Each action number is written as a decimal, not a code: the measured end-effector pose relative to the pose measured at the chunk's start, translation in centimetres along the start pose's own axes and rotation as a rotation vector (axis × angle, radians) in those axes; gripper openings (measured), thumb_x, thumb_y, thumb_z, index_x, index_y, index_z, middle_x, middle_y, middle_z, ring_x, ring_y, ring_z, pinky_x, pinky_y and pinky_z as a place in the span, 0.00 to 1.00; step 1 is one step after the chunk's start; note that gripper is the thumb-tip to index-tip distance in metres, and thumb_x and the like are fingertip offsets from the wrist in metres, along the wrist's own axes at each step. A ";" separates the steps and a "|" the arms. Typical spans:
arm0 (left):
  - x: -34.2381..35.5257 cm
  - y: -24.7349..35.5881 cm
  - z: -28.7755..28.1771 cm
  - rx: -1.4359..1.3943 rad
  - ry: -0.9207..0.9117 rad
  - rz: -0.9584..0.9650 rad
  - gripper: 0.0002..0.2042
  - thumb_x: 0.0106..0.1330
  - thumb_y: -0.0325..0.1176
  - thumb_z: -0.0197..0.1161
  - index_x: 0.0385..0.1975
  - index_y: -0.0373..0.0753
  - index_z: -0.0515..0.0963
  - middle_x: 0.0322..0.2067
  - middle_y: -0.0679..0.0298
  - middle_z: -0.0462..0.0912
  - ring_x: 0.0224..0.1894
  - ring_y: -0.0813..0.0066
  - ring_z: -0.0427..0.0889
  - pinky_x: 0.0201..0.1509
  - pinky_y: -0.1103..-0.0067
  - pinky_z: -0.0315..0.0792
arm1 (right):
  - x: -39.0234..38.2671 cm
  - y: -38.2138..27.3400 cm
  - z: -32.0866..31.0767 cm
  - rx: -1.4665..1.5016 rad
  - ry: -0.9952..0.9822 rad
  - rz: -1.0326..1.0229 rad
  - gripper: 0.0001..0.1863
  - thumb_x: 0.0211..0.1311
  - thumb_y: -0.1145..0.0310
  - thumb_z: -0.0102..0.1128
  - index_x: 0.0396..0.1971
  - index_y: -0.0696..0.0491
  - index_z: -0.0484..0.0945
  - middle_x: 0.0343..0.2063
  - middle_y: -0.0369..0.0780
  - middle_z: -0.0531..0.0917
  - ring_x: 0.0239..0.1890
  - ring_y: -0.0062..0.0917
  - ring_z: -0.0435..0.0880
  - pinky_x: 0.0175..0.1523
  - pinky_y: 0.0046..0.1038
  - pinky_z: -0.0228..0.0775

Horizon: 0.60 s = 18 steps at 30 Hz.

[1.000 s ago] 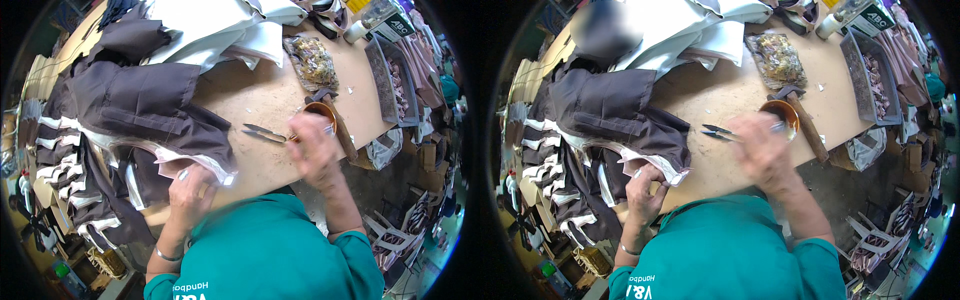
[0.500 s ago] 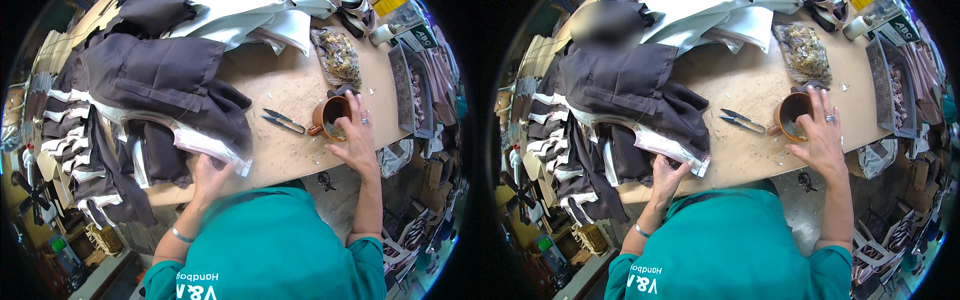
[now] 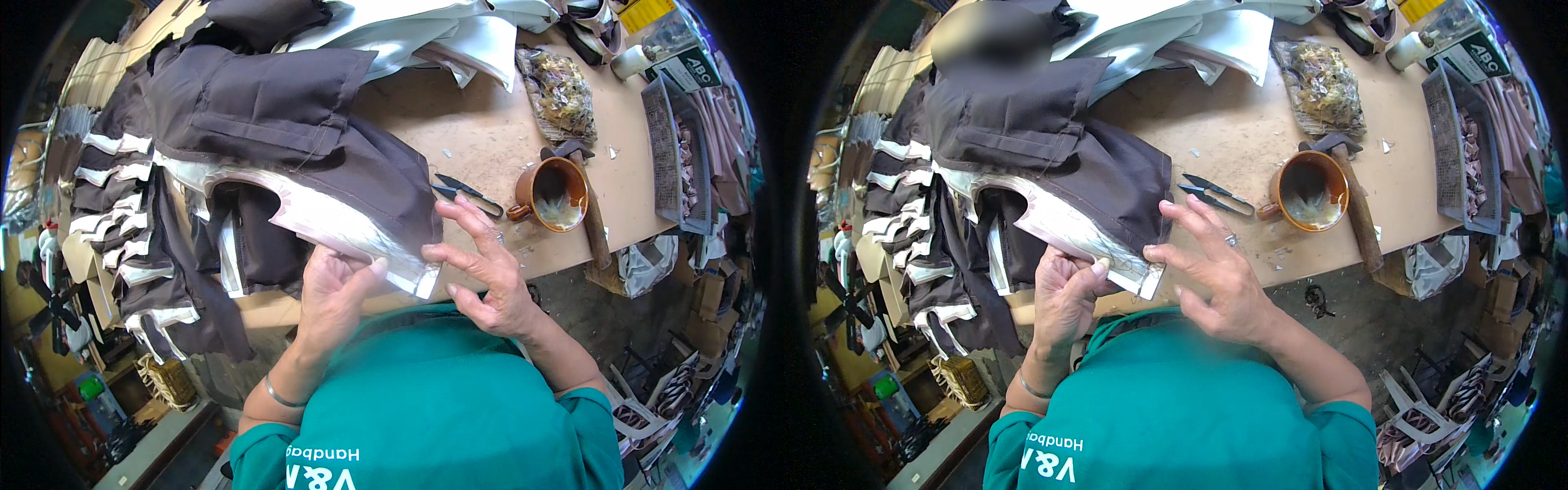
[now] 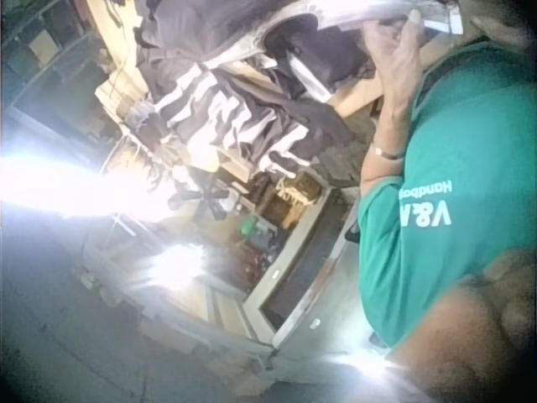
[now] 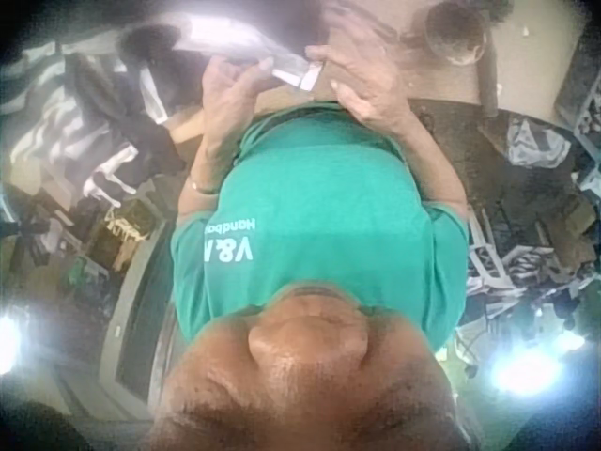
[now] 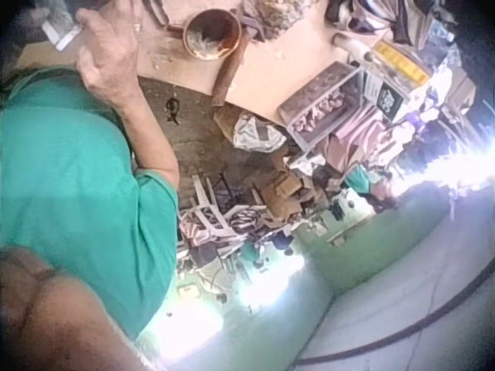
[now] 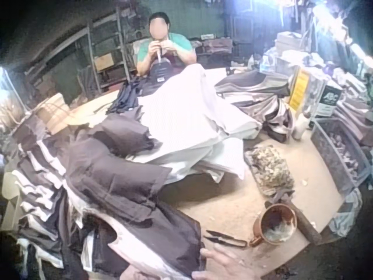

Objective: The person handles dark fabric pieces with white lining, folding and aligning the edges by hand. They use a small cutting tool to trim excess material from the fabric edges and continue to adjust and smooth the seams throughout the process.

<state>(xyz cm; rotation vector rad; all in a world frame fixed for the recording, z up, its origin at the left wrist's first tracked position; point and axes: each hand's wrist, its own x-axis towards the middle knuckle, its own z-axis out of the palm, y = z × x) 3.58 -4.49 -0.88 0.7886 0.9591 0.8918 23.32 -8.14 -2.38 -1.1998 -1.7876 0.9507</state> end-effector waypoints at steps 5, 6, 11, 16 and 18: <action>-0.2 -0.4 -0.5 -0.135 0.008 -0.029 0.16 0.58 0.20 0.49 0.46 0.29 0.58 0.39 0.50 0.73 0.39 0.66 0.79 0.38 0.74 0.80 | -1.2 -0.2 1.0 -0.238 -0.044 -0.181 0.30 0.33 0.81 0.50 0.44 0.45 0.76 0.56 0.46 0.63 0.62 0.44 0.53 0.64 0.45 0.40; -0.2 -0.3 -0.3 -0.154 0.009 -0.022 0.15 0.59 0.20 0.48 0.46 0.30 0.58 0.40 0.50 0.73 0.39 0.66 0.79 0.38 0.74 0.80 | -1.1 0.0 1.1 -0.264 -0.008 -0.146 0.30 0.33 0.81 0.50 0.44 0.45 0.76 0.56 0.45 0.63 0.62 0.43 0.53 0.64 0.45 0.40; -0.1 -0.2 -0.6 -0.226 0.024 -0.029 0.14 0.62 0.24 0.46 0.48 0.32 0.58 0.42 0.51 0.73 0.41 0.65 0.78 0.38 0.73 0.80 | -1.3 -1.2 2.3 -0.419 -0.032 -0.217 0.32 0.32 0.81 0.50 0.46 0.45 0.75 0.56 0.41 0.63 0.62 0.41 0.53 0.65 0.46 0.36; 0.0 -0.1 0.4 -0.207 0.023 -0.006 0.15 0.63 0.25 0.45 0.49 0.33 0.58 0.43 0.52 0.73 0.42 0.65 0.78 0.40 0.71 0.80 | 0.1 -1.0 3.0 -0.665 0.089 -0.210 0.24 0.39 0.73 0.53 0.43 0.49 0.75 0.56 0.37 0.64 0.61 0.37 0.56 0.65 0.50 0.35; 0.1 -0.5 0.4 -0.181 0.018 -0.018 0.14 0.64 0.26 0.45 0.49 0.33 0.58 0.43 0.52 0.73 0.42 0.65 0.78 0.41 0.70 0.79 | -0.2 -1.0 3.5 -0.773 0.111 -0.308 0.18 0.46 0.67 0.52 0.41 0.50 0.76 0.55 0.36 0.65 0.60 0.34 0.59 0.64 0.52 0.34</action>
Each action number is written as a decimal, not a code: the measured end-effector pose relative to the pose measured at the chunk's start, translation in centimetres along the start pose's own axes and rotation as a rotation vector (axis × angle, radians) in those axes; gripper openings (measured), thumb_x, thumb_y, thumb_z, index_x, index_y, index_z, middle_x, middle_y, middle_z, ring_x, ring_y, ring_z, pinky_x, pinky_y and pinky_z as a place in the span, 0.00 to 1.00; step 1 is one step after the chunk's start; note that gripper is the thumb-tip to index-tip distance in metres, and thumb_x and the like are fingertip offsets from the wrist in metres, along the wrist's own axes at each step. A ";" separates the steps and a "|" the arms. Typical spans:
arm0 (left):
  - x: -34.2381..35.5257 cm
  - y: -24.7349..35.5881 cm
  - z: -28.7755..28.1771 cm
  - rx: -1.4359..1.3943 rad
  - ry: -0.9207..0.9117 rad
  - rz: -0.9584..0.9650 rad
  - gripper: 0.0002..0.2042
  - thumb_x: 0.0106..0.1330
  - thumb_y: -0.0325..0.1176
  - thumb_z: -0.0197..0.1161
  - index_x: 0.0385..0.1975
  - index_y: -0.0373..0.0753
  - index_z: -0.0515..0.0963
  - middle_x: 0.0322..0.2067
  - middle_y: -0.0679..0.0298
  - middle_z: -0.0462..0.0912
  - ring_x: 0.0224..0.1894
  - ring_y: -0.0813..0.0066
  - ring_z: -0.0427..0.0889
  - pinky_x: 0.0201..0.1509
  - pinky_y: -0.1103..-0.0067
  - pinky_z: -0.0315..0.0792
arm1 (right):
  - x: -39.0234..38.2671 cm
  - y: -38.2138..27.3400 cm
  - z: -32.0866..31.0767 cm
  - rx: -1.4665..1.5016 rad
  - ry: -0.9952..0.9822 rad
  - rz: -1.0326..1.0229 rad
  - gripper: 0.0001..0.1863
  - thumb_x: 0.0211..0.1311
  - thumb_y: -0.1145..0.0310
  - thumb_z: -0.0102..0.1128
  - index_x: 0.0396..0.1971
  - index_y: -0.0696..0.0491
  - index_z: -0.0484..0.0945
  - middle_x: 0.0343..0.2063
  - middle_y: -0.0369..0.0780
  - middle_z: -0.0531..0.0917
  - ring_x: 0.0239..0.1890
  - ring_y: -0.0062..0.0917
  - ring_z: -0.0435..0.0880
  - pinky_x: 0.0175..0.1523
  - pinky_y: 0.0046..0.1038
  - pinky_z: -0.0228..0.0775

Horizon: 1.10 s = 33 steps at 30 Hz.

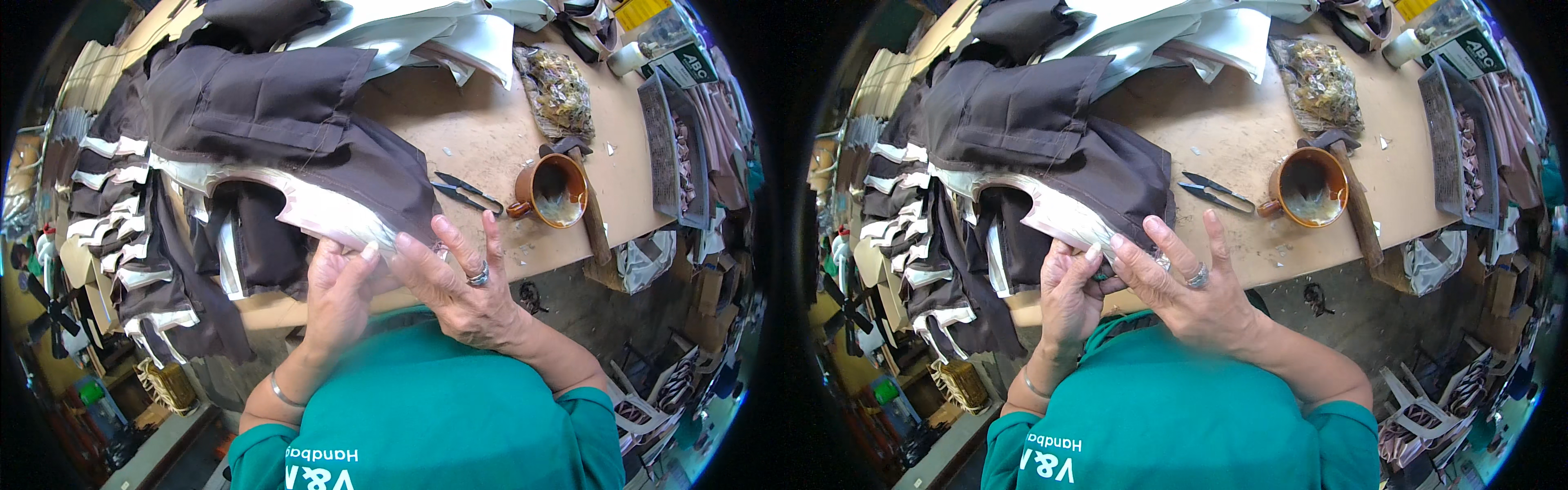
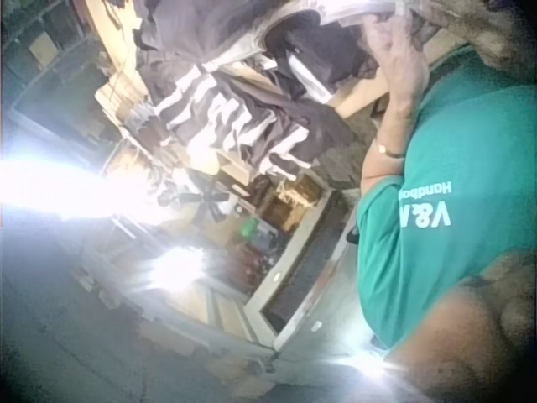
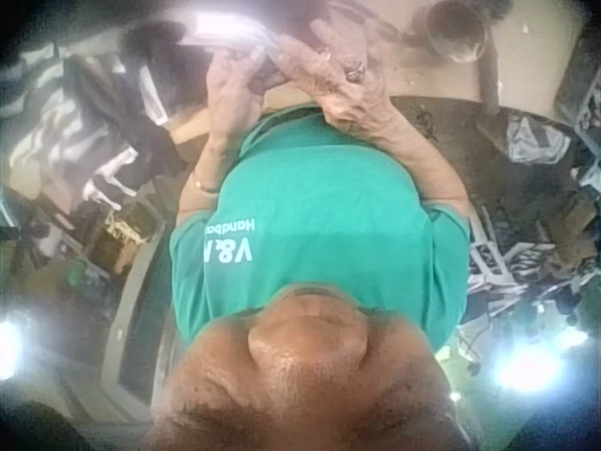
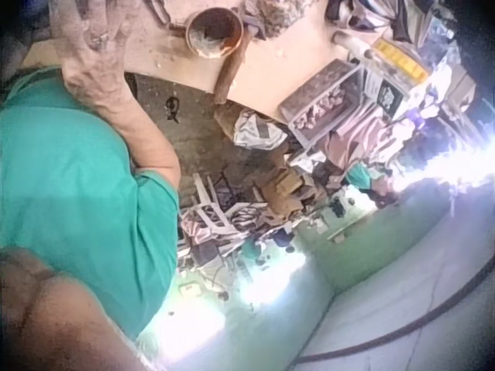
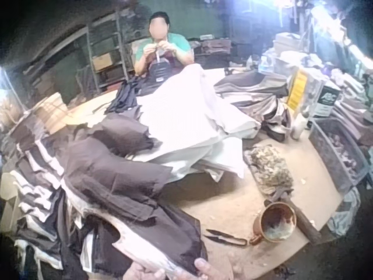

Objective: The person handles dark fabric pieces with white lining, folding and aligning the edges by hand. They use a small cutting tool to trim excess material from the fabric edges and continue to adjust and smooth the seams throughout the process.

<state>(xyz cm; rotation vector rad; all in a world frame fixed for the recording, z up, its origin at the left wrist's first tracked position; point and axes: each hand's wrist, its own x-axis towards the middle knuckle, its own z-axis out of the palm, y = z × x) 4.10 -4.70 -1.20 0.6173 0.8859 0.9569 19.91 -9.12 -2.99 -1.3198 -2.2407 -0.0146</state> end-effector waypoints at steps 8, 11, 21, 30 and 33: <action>0.5 -0.3 -1.0 -0.034 -0.027 0.031 0.14 0.64 0.24 0.44 0.48 0.33 0.58 0.42 0.53 0.73 0.41 0.65 0.78 0.41 0.70 0.79 | -1.9 8.2 -7.6 -0.101 -0.178 0.508 0.25 0.32 0.67 0.66 0.39 0.47 0.75 0.59 0.42 0.57 0.64 0.41 0.48 0.63 0.51 0.36; 0.7 -0.8 -1.3 -0.039 -0.021 0.026 0.14 0.64 0.24 0.44 0.49 0.33 0.57 0.42 0.53 0.72 0.42 0.66 0.78 0.41 0.70 0.79 | -3.5 10.4 -7.5 -0.261 -0.374 0.567 0.28 0.29 0.60 0.71 0.39 0.46 0.76 0.61 0.40 0.52 0.65 0.40 0.43 0.62 0.55 0.37; 0.7 -0.5 -0.5 -0.013 -0.038 0.046 0.13 0.63 0.24 0.45 0.47 0.32 0.58 0.42 0.53 0.72 0.42 0.67 0.78 0.42 0.70 0.79 | -3.7 11.4 -7.2 -0.208 -0.347 0.598 0.22 0.29 0.62 0.71 0.30 0.49 0.75 0.62 0.39 0.50 0.66 0.39 0.42 0.62 0.57 0.35; 0.4 0.1 0.7 -0.085 0.005 0.030 0.14 0.63 0.24 0.44 0.48 0.32 0.57 0.43 0.51 0.72 0.43 0.63 0.78 0.41 0.66 0.79 | -2.0 6.0 -6.7 -0.121 -0.247 0.293 0.17 0.40 0.52 0.63 0.23 0.51 0.79 0.59 0.43 0.60 0.64 0.43 0.47 0.63 0.52 0.31; 0.2 0.3 0.8 -0.094 0.001 0.035 0.14 0.64 0.25 0.44 0.49 0.32 0.57 0.43 0.51 0.72 0.43 0.63 0.78 0.41 0.67 0.79 | -0.4 4.4 -4.7 0.403 -0.107 0.215 0.26 0.47 0.41 0.54 0.33 0.50 0.80 0.58 0.47 0.60 0.64 0.45 0.46 0.63 0.50 0.31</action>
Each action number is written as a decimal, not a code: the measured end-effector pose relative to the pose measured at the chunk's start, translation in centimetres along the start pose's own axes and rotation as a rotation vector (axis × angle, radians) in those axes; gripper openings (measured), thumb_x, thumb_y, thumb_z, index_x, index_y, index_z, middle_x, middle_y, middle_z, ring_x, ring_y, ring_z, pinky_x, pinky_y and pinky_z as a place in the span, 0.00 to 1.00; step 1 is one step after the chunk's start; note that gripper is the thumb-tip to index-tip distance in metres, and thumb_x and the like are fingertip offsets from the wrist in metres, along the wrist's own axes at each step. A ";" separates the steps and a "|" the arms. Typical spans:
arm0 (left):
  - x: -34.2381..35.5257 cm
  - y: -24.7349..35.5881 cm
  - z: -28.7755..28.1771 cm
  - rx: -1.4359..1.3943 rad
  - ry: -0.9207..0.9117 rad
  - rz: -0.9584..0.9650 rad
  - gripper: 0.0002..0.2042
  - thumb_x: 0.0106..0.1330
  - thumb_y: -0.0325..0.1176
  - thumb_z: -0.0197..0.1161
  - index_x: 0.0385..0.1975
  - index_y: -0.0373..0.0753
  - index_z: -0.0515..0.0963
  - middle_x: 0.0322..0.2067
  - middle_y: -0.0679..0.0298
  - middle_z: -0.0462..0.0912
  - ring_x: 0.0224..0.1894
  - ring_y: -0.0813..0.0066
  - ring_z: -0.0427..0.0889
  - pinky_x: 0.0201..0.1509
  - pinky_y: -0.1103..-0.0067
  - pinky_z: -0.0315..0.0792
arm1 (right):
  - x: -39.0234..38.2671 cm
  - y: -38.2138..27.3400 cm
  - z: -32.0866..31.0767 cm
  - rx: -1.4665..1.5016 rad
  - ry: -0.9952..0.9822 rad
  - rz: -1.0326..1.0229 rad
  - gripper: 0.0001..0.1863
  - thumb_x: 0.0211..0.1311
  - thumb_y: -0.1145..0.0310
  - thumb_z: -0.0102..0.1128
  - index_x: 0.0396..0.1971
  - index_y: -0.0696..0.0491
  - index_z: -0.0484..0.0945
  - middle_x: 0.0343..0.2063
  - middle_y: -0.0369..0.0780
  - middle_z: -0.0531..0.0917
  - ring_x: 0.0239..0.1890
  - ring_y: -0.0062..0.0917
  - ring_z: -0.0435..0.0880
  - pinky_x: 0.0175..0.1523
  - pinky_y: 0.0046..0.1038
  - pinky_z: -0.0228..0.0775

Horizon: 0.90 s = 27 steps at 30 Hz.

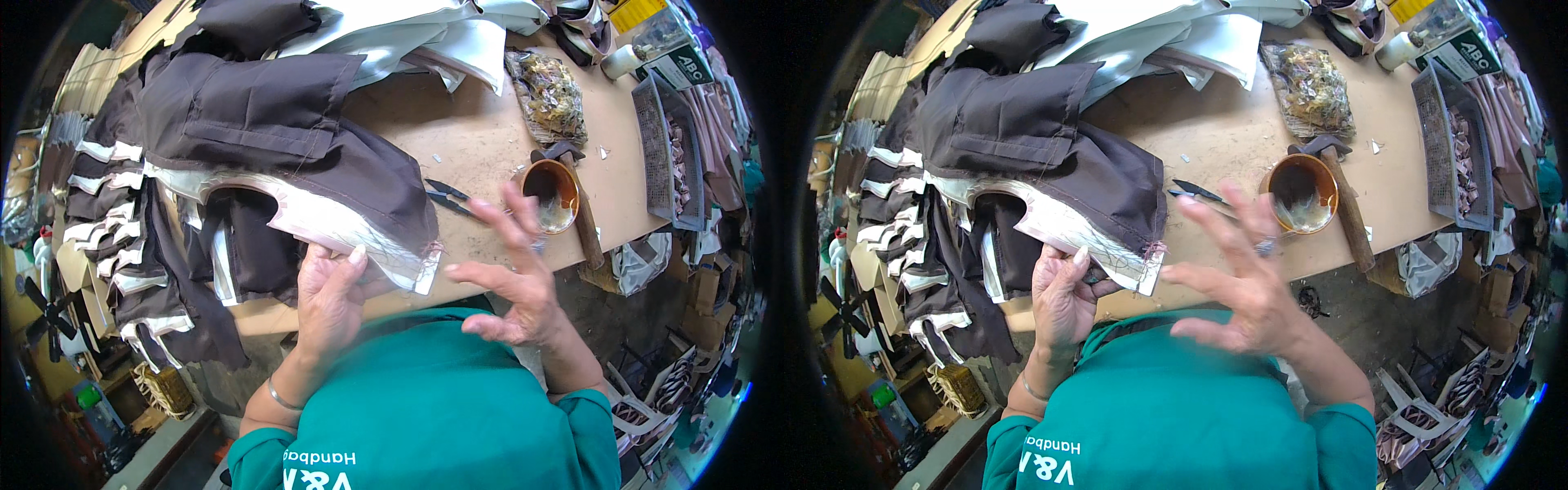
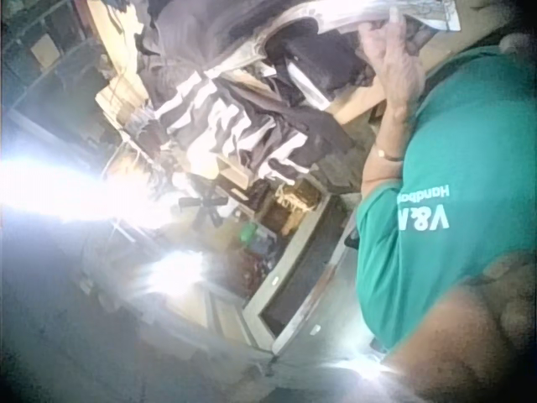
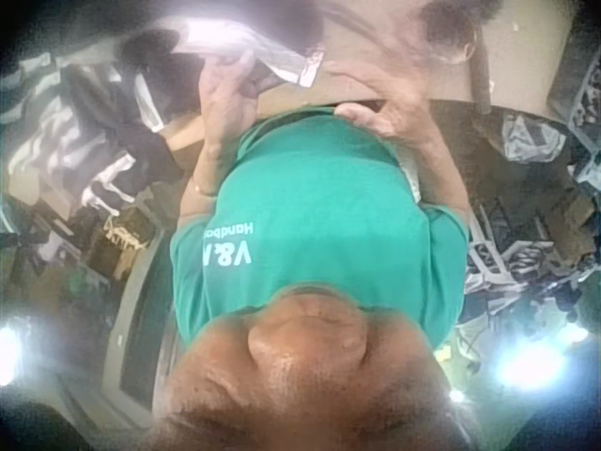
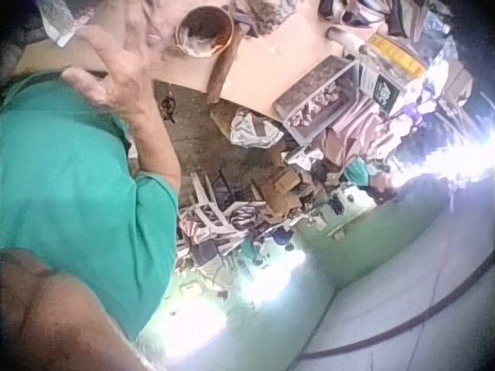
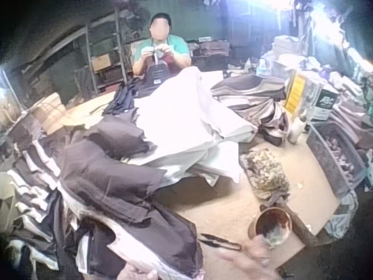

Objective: The person handles dark fabric pieces with white lining, folding and aligning the edges by hand. They use a small cutting tool to trim excess material from the fabric edges and continue to adjust and smooth the seams throughout the process.

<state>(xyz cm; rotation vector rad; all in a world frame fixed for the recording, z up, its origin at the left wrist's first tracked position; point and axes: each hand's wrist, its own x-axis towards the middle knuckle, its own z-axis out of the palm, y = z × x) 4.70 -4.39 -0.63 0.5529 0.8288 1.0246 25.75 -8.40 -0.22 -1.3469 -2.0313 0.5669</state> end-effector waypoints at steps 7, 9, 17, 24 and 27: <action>-0.2 0.3 -0.1 -0.036 0.023 -0.025 0.13 0.64 0.25 0.44 0.47 0.33 0.57 0.43 0.50 0.72 0.42 0.62 0.78 0.40 0.69 0.80 | -0.8 0.5 4.2 0.263 -0.048 -0.065 0.34 0.51 0.35 0.43 0.50 0.43 0.72 0.61 0.47 0.56 0.65 0.45 0.42 0.63 0.49 0.27; -0.3 0.2 0.1 -0.037 0.014 -0.017 0.13 0.64 0.25 0.45 0.47 0.33 0.57 0.43 0.50 0.72 0.42 0.62 0.78 0.40 0.69 0.80 | -0.6 0.6 4.3 0.325 -0.034 -0.047 0.35 0.51 0.33 0.40 0.51 0.43 0.72 0.61 0.46 0.55 0.65 0.45 0.41 0.63 0.49 0.26; -0.4 0.0 0.2 0.009 0.006 -0.010 0.14 0.64 0.26 0.45 0.49 0.33 0.57 0.44 0.50 0.71 0.42 0.63 0.78 0.42 0.67 0.79 | 1.0 -1.3 4.3 -0.341 -0.010 -0.127 0.37 0.50 0.30 0.32 0.51 0.39 0.71 0.60 0.42 0.57 0.65 0.44 0.41 0.64 0.49 0.20; 0.1 0.1 -0.4 -0.013 0.031 -0.026 0.15 0.64 0.26 0.44 0.49 0.32 0.57 0.45 0.49 0.71 0.43 0.61 0.77 0.41 0.68 0.79 | 0.5 0.1 3.8 0.300 -0.058 -0.084 0.33 0.53 0.33 0.35 0.41 0.42 0.78 0.59 0.42 0.60 0.65 0.42 0.42 0.63 0.48 0.21; 0.0 0.3 -0.6 -0.022 -0.004 -0.048 0.14 0.63 0.25 0.45 0.49 0.33 0.57 0.45 0.51 0.71 0.45 0.61 0.76 0.43 0.66 0.77 | 0.9 0.9 3.8 0.511 0.034 -0.011 0.32 0.53 0.33 0.37 0.42 0.41 0.78 0.59 0.43 0.60 0.65 0.41 0.43 0.63 0.46 0.22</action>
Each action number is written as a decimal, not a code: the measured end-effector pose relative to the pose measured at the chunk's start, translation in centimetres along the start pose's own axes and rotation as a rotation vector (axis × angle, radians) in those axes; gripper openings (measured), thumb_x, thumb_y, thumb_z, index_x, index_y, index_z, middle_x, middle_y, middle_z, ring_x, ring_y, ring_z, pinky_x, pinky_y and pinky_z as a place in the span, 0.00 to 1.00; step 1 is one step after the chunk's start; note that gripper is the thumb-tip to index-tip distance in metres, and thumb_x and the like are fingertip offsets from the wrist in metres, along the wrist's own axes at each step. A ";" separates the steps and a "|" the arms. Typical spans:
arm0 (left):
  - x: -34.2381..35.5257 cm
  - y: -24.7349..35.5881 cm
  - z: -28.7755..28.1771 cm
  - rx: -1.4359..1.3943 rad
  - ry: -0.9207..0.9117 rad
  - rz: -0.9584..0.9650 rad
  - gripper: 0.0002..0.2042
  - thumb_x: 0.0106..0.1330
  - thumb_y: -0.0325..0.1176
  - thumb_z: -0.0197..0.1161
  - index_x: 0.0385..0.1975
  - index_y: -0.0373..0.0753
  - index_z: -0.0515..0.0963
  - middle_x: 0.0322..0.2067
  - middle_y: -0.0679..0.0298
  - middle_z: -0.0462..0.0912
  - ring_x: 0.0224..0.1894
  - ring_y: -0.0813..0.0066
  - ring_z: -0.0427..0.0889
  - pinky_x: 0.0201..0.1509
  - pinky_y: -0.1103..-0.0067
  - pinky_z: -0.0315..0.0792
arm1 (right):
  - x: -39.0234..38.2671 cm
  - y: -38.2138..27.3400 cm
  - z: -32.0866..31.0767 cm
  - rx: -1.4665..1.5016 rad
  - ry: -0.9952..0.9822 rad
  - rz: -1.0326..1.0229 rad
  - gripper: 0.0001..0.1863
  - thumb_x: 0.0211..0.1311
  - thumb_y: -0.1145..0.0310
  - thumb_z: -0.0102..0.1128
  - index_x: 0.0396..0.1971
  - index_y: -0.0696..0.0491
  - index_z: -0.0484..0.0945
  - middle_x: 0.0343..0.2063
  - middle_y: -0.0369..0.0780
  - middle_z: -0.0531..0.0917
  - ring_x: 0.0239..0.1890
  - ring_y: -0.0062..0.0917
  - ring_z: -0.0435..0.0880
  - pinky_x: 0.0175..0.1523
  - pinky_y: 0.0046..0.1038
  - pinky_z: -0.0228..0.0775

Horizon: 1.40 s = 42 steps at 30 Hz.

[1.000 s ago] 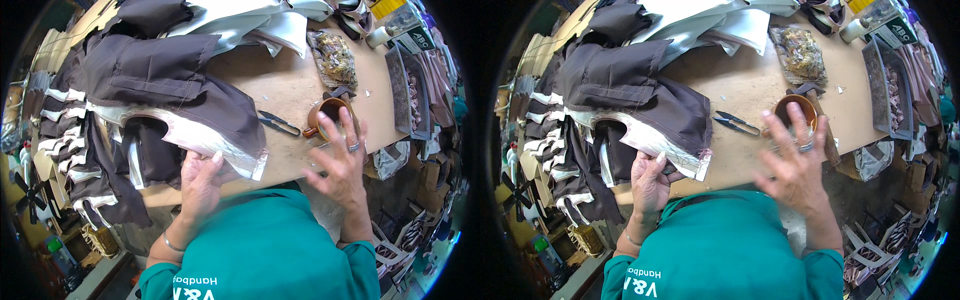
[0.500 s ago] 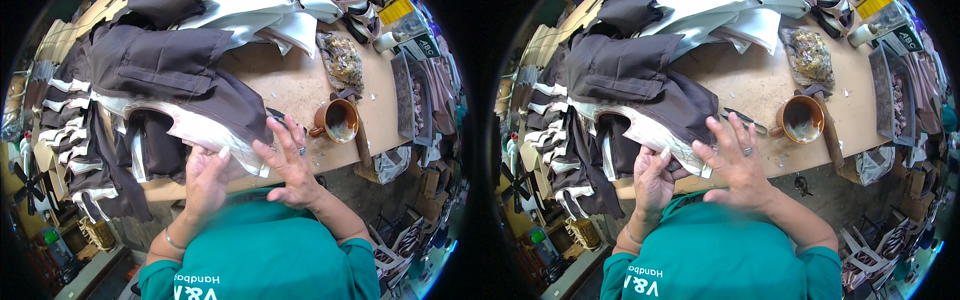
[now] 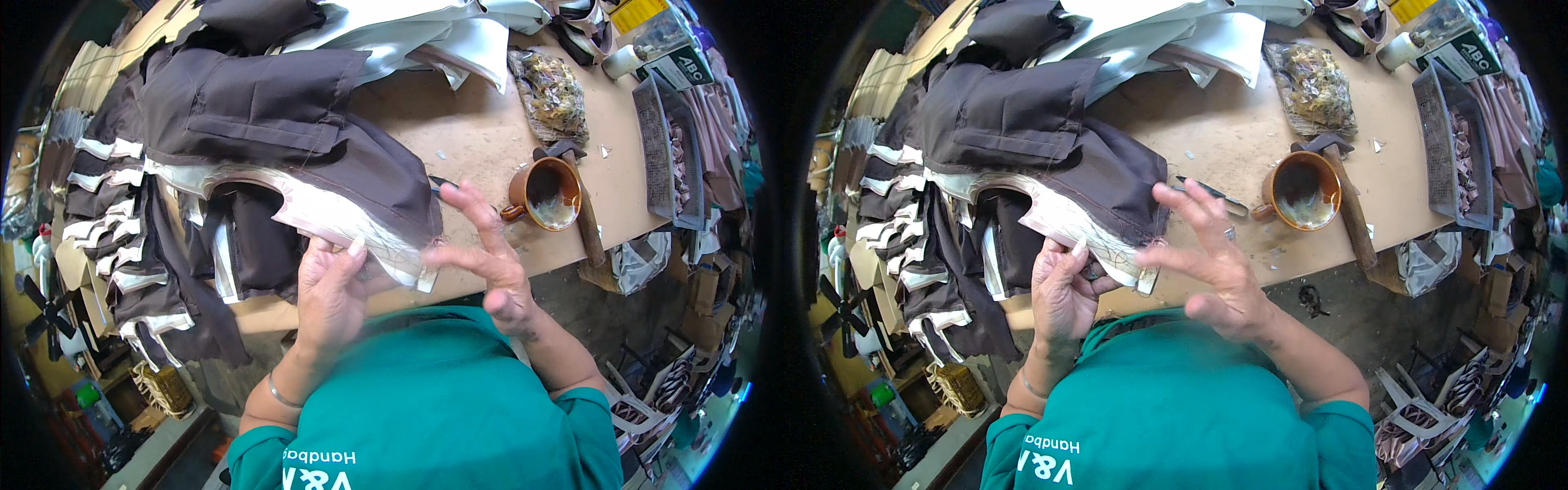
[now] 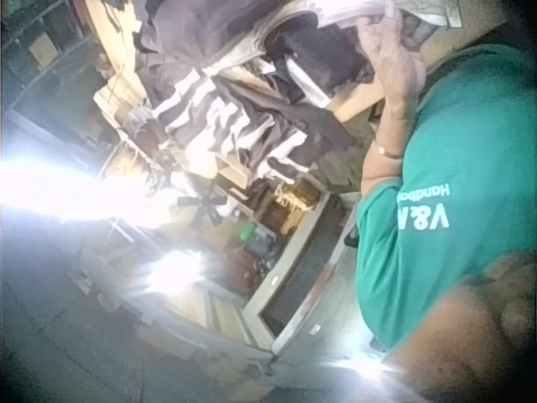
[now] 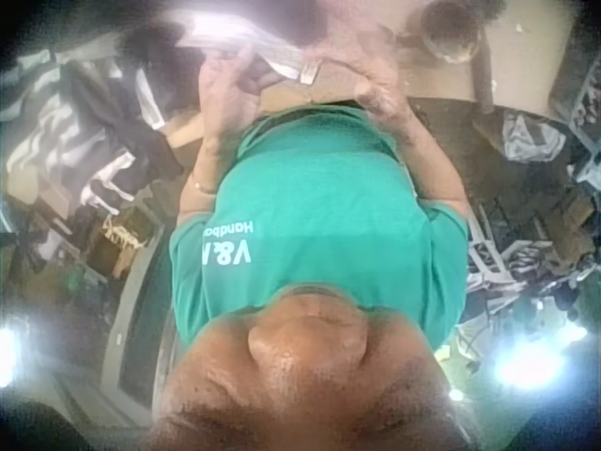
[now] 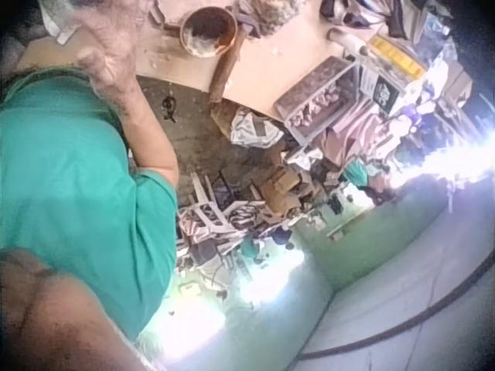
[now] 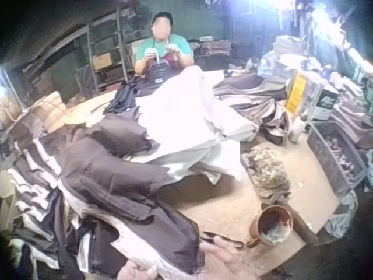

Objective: The person handles dark fabric pieces with white lining, folding and aligning the edges by hand. They use a small cutting tool to trim excess material from the fabric edges and continue to adjust and smooth the seams throughout the process.

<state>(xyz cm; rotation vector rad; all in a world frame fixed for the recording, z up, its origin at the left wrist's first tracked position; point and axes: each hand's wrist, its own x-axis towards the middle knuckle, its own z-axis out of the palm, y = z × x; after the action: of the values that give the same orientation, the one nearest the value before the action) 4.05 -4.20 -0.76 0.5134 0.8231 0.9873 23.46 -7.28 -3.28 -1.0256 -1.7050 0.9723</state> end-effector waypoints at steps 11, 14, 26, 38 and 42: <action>0.1 0.4 -0.3 -0.034 -0.054 -0.071 0.15 0.62 0.26 0.47 0.49 0.35 0.58 0.46 0.55 0.71 0.47 0.63 0.75 0.48 0.63 0.74 | -0.1 0.8 1.2 -0.055 0.069 0.067 0.34 0.54 0.34 0.33 0.45 0.42 0.77 0.60 0.47 0.58 0.65 0.43 0.43 0.63 0.47 0.25; 0.3 0.1 -0.8 -0.043 -0.055 -0.093 0.15 0.62 0.26 0.47 0.49 0.35 0.59 0.45 0.55 0.71 0.47 0.63 0.75 0.47 0.63 0.74 | -1.0 1.0 1.3 -0.045 -0.050 -0.038 0.34 0.54 0.33 0.33 0.45 0.43 0.77 0.60 0.47 0.56 0.65 0.42 0.43 0.63 0.46 0.26; 0.8 1.1 -1.0 -0.236 -0.118 -0.066 0.14 0.62 0.26 0.47 0.48 0.31 0.62 0.45 0.54 0.72 0.48 0.64 0.74 0.48 0.62 0.74 | 0.5 -0.8 1.3 -0.139 0.179 -0.102 0.28 0.43 0.62 0.62 0.49 0.49 0.69 0.53 0.43 0.66 0.61 0.40 0.56 0.63 0.47 0.35; -0.2 4.9 -3.6 1.618 0.039 1.082 0.13 0.53 0.25 0.59 0.37 0.26 0.72 0.34 0.53 0.77 0.39 0.64 0.78 0.41 0.77 0.70 | 2.4 -2.5 -2.9 -0.290 0.254 -0.130 0.29 0.42 0.67 0.65 0.49 0.51 0.68 0.39 0.37 0.74 0.46 0.30 0.71 0.60 0.49 0.44; -2.3 7.5 -1.0 1.212 0.211 1.090 0.12 0.57 0.26 0.57 0.37 0.24 0.70 0.32 0.52 0.77 0.34 0.67 0.78 0.40 0.77 0.71 | -1.4 -2.1 -8.8 -1.109 -0.017 0.419 0.24 0.33 0.56 0.71 0.34 0.48 0.78 0.58 0.39 0.58 0.62 0.37 0.51 0.61 0.52 0.41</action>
<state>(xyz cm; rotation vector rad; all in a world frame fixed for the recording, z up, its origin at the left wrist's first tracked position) -1.30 -2.72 4.83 2.0757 1.3344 1.4483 31.66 -7.76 0.79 -2.1346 -2.0992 0.1726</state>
